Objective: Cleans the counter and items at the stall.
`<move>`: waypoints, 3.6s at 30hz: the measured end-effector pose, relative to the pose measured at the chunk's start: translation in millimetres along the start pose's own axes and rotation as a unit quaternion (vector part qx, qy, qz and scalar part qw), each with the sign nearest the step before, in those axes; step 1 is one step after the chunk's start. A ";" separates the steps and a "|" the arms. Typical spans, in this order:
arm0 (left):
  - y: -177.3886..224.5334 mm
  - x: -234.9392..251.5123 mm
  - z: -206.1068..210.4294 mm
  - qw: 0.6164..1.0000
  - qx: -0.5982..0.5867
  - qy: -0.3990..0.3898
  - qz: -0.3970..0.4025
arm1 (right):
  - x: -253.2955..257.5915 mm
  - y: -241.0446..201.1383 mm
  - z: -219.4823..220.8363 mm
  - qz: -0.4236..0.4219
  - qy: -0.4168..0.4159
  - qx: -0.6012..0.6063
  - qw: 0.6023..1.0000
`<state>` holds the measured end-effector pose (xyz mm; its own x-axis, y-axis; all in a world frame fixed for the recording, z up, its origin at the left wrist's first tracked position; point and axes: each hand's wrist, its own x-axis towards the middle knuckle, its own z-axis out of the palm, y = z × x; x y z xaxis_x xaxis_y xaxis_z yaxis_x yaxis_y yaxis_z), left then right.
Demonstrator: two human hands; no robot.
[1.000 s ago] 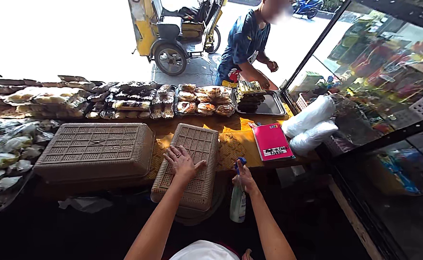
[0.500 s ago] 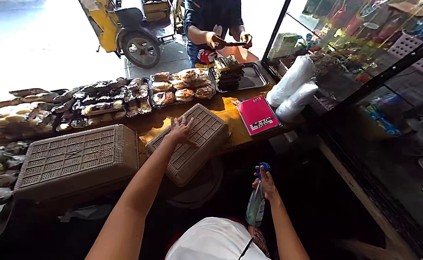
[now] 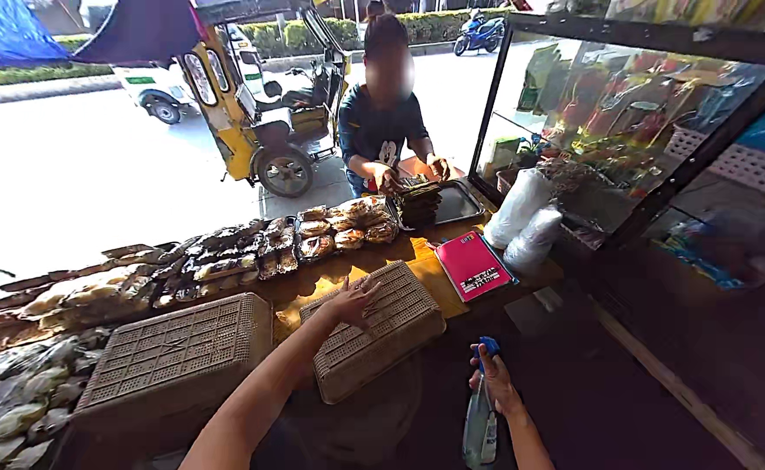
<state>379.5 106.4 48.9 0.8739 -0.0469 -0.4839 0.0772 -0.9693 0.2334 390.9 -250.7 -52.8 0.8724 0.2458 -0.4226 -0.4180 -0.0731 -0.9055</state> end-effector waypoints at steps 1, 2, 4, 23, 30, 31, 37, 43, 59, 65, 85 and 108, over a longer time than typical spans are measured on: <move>15.5 -7.9 3.2 0.998 -0.054 0.029 -0.029 | 1.4 3.4 -0.9 0.006 0.002 0.001 1.000; 35.0 -14.5 10.9 0.989 -0.110 0.073 -0.066 | 3.0 8.6 -1.8 0.010 0.006 0.003 1.000; 76.5 -20.3 43.5 0.963 -0.157 0.175 -0.129 | 2.7 17.8 -5.8 0.014 0.012 -0.008 1.000; -26.9 -63.0 140.3 0.933 -0.055 0.346 0.075 | 6.7 86.0 35.7 -0.286 -0.090 -0.272 0.914; 40.2 -5.6 71.1 0.907 -0.137 0.397 -0.032 | 18.4 103.6 58.4 -0.280 -0.085 -0.263 0.919; 44.7 7.3 64.8 0.920 -0.145 0.360 -0.063 | 20.0 101.2 59.2 -0.268 -0.093 -0.269 0.920; 40.8 46.1 91.8 0.944 -0.093 0.297 -0.111 | 24.2 94.5 63.3 -0.250 -0.078 -0.308 0.915; 39.6 47.8 93.4 0.945 -0.089 0.295 -0.114 | 30.7 82.0 65.2 -0.182 -0.127 -0.302 0.927; 39.3 47.9 93.0 0.948 -0.080 0.284 -0.119 | 54.0 47.9 81.4 -0.180 -0.097 -0.288 0.935; 38.8 49.4 94.3 0.946 -0.082 0.293 -0.117 | 63.1 38.3 88.7 -0.175 -0.086 -0.282 0.939; 37.4 51.0 96.4 0.946 -0.075 0.295 -0.116 | 83.5 12.2 98.7 -0.127 -0.075 -0.307 0.940; 40.0 47.6 92.7 0.950 -0.082 0.276 -0.119 | 112.7 -26.2 98.6 -0.035 -0.125 -0.215 0.968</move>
<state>379.7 43.1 -43.0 0.9372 0.3472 -0.0331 0.3389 -0.8840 0.3220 475.2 -125.7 -72.9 0.7834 0.4874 -0.3857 -0.1692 -0.4298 -0.8869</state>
